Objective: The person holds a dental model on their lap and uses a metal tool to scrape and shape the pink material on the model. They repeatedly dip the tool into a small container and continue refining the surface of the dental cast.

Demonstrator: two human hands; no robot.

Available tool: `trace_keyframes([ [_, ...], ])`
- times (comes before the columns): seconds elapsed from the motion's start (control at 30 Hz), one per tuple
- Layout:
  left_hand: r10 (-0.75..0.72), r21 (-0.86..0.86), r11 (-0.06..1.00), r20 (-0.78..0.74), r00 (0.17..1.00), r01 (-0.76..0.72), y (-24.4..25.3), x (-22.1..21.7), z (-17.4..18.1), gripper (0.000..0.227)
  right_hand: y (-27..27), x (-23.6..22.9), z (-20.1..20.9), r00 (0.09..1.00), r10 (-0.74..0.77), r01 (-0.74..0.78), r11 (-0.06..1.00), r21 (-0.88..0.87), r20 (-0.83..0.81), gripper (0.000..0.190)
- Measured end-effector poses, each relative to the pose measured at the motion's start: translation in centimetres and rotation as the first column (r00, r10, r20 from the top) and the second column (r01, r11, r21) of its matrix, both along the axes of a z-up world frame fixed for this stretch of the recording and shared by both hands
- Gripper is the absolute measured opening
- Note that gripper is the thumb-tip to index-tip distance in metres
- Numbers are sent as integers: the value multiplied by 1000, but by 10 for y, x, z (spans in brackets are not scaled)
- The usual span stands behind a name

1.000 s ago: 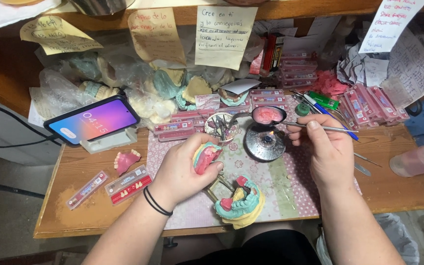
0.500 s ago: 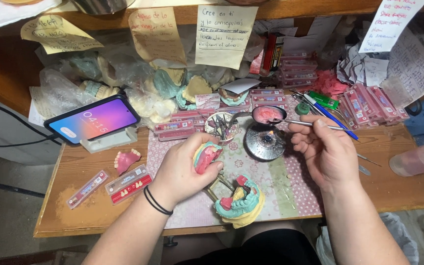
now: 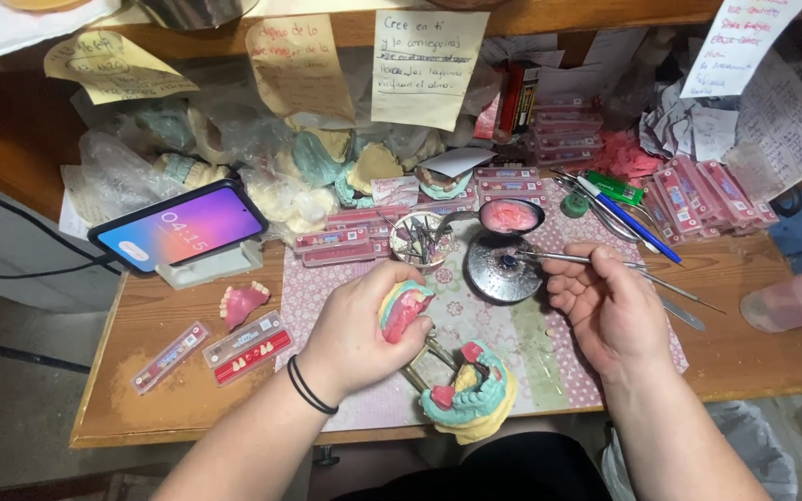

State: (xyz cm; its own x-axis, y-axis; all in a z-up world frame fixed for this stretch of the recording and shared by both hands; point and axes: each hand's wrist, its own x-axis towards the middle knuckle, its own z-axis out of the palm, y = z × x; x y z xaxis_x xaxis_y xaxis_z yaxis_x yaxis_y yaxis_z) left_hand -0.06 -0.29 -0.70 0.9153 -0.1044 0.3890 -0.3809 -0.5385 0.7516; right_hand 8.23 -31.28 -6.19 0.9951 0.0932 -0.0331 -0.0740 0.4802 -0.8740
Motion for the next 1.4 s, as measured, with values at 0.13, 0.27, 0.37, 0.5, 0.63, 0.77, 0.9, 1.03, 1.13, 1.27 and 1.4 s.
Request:
trace_keyframes([
  [0.13,8,1,1000,-12,1000,-8,0,0,4,45,3,-3,6,1000,3,-3,1000,2,11,33],
  [0.27,-13,72,997,-17,1000,14,1,-2,8,39,22,-21,31,992,-121,120,993,-21,-42,29],
  [0.37,-17,69,997,-41,999,19,3,0,6,40,42,-40,43,987,-122,122,993,7,101,29],
  [0.5,-32,52,998,-40,999,35,5,1,7,39,75,-62,65,962,-29,41,998,-40,270,29],
  [0.63,-30,55,998,-95,995,35,6,1,9,42,89,-67,70,922,103,-87,994,-60,373,27],
  [0.77,-5,60,998,-117,993,12,6,1,10,43,93,-76,70,935,110,-62,987,-150,336,29],
  [0.9,-19,60,998,-126,992,27,6,0,12,44,87,-76,69,829,174,114,878,-466,531,33],
  [1.03,-9,73,997,-162,987,21,6,1,13,48,84,-76,75,747,274,115,844,-524,606,34],
  [1.13,1,68,998,-162,987,10,6,0,15,44,82,-76,73,731,228,131,878,-460,643,31],
  [1.27,3,60,998,-189,982,8,5,0,16,44,81,-76,78,658,318,147,835,-530,683,33],
  [1.4,19,72,997,-223,975,-3,5,-1,17,44,80,-76,76,640,316,196,814,-547,700,35],
])
